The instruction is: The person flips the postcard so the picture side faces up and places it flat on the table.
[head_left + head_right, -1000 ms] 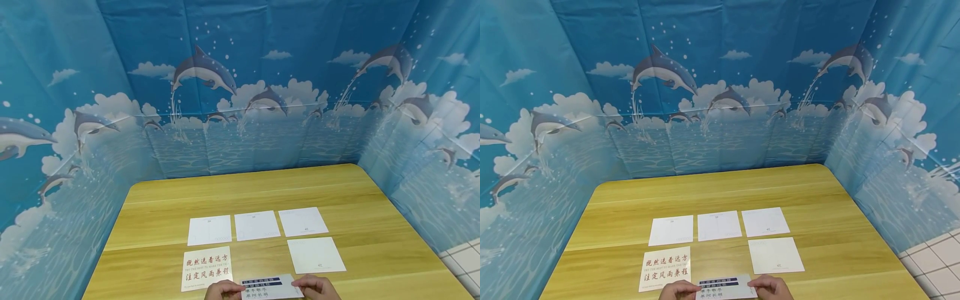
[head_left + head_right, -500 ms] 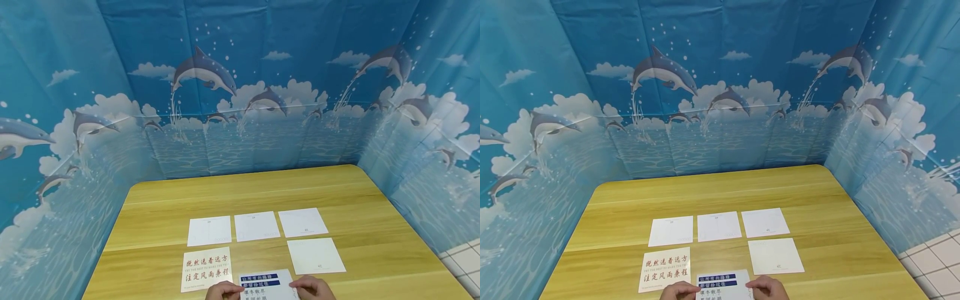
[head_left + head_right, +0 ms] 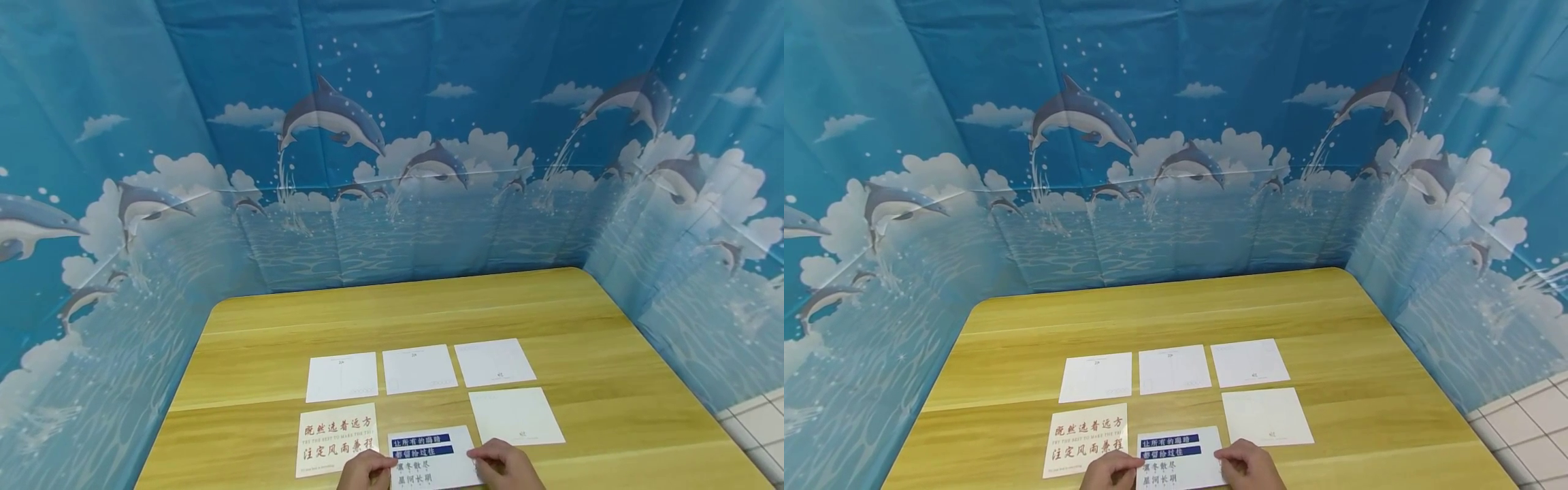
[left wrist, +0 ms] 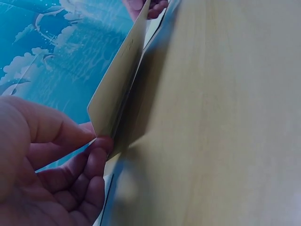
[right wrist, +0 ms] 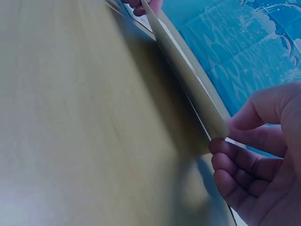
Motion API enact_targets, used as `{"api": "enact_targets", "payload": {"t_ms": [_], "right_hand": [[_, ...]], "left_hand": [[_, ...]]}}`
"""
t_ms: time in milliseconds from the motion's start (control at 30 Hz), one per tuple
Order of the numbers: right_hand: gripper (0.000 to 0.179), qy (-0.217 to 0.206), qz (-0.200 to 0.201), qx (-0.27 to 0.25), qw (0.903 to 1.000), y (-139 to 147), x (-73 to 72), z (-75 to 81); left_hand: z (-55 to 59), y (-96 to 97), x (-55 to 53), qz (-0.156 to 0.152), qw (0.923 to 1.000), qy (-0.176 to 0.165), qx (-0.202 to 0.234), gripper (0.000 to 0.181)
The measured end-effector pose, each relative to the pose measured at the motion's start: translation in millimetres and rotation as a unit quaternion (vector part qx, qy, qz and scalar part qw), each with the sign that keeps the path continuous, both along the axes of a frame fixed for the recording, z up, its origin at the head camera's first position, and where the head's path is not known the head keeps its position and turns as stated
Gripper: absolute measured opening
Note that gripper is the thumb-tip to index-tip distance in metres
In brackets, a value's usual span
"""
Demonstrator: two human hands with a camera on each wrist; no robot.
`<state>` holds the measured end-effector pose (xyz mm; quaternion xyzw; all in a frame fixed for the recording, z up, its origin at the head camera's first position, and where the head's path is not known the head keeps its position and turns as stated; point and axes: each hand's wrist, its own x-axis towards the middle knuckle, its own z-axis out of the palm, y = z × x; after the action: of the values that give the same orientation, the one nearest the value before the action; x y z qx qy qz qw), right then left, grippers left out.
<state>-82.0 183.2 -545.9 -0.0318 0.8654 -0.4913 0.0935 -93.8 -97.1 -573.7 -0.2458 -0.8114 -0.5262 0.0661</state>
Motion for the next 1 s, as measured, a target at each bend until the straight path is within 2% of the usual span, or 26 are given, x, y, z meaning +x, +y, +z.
{"api": "enact_targets", "payload": {"t_ms": [100,133,200,333,433,567,700,867,1000], "right_hand": [[0.009,0.037,0.004,0.01,0.9993,-2.7,-2.2,0.6],[0.008,0.053,0.007,0.014,0.9985,-3.2,-3.0,0.5],[0.008,0.094,0.017,0.019,0.9952,-4.3,-4.3,0.1],[0.009,0.161,0.03,0.038,0.9858,-6.0,-7.9,-2.0],[0.011,0.153,0.025,0.055,0.9863,-8.1,-10.6,-2.3],[0.012,0.13,0.011,0.081,0.9882,-11.3,-14.6,-1.8],[0.014,0.153,0.006,0.096,0.9835,-14.6,-17.2,-2.5],[0.015,0.166,0.008,0.131,0.9773,-18.9,-18.9,-2.4],[0.017,0.157,0.009,0.151,0.976,-21.8,-19.9,0.3]], "left_hand": [[10.0,1.4,-0.4,0.009,0.9984,-0.047,-0.032,0.015],[12.0,1.8,-1.3,0.011,0.9977,-0.052,-0.043,0.014],[15.1,3.2,-3.0,0.022,0.997,-0.043,-0.061,0.014],[15.0,6.3,-7.1,0.052,0.9951,0.016,-0.083,0.016],[14.9,8.3,-7.9,0.069,0.9933,0.023,-0.089,0.018],[13.5,11.1,-9.1,0.085,0.9915,0.001,-0.099,0.017],[12.7,14.3,-10.2,0.104,0.988,-0.007,-0.113,0.016],[16.0,17.0,-11.4,0.115,0.9837,-0.042,-0.132,0.017],[17.7,19.3,-13.4,0.124,0.9803,-0.027,-0.152,0.017]]}}
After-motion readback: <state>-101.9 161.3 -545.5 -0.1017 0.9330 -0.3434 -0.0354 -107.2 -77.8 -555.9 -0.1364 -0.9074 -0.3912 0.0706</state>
